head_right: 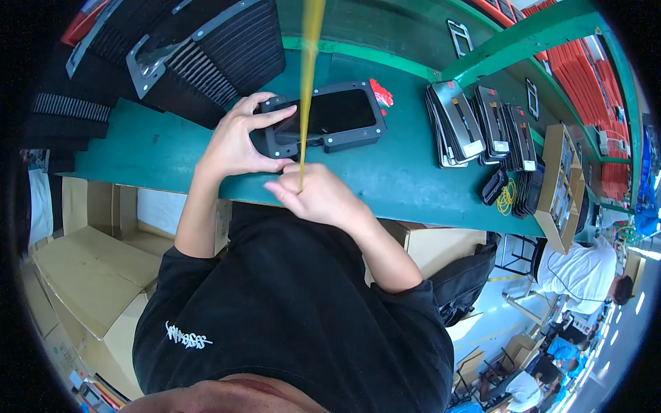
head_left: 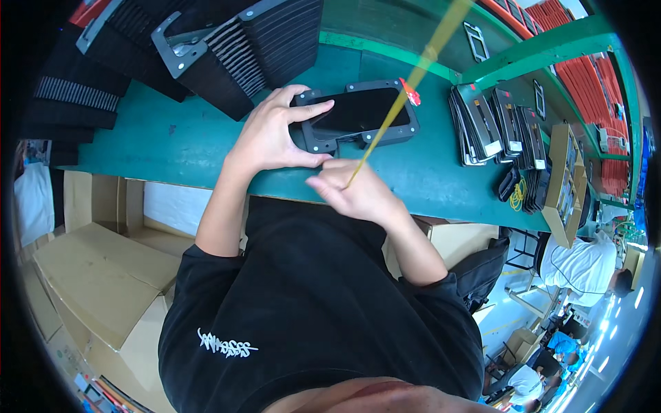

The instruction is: Assembling components and covers onto electronics enclosures at a factory workstation.

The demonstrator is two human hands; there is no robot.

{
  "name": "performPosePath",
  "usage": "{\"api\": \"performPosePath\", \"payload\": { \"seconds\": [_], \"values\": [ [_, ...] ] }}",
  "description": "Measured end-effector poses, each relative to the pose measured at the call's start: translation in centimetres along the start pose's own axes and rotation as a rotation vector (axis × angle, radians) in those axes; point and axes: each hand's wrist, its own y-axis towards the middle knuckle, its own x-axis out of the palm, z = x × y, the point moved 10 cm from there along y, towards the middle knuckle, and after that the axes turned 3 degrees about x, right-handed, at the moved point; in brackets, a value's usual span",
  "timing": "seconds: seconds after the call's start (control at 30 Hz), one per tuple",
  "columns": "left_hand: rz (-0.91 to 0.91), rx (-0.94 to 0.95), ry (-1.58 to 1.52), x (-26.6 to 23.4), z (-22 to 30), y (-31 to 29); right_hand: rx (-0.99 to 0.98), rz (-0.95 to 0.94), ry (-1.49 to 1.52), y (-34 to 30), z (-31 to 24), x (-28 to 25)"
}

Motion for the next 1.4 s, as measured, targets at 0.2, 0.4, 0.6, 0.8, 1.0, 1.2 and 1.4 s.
{"api": "performPosePath", "payload": {
  "seconds": [0.2,0.4,0.6,0.8,1.0,1.2,1.4],
  "values": [
    [0.042,0.024,-0.024,-0.3,0.5,-0.3,0.278,0.128,0.849,0.2,4.3,-1.6],
    [0.052,-0.101,-0.328,-0.6,0.3,-0.4,0.341,-0.004,1.150,0.0,2.8,-3.1],
    [0.205,0.478,0.250,-9.3,9.8,-0.3,-0.016,0.012,1.202,-0.3,-1.8,-10.5],
    [0.541,0.314,0.446,-19.2,7.0,-0.5,0.021,0.123,1.021,0.2,-1.7,-11.6],
    [0.574,0.014,0.049,-20.1,-1.7,-0.3,0.051,0.167,0.917,0.6,-0.9,-11.9],
    [0.998,0.269,0.173,-18.9,2.2,-3.3,0.195,0.352,0.746,2.2,1.5,-15.5],
    [0.410,0.566,-0.049,-6.5,6.0,-4.7,0.701,0.271,0.316,4.8,8.7,-17.4]
  ]
}}
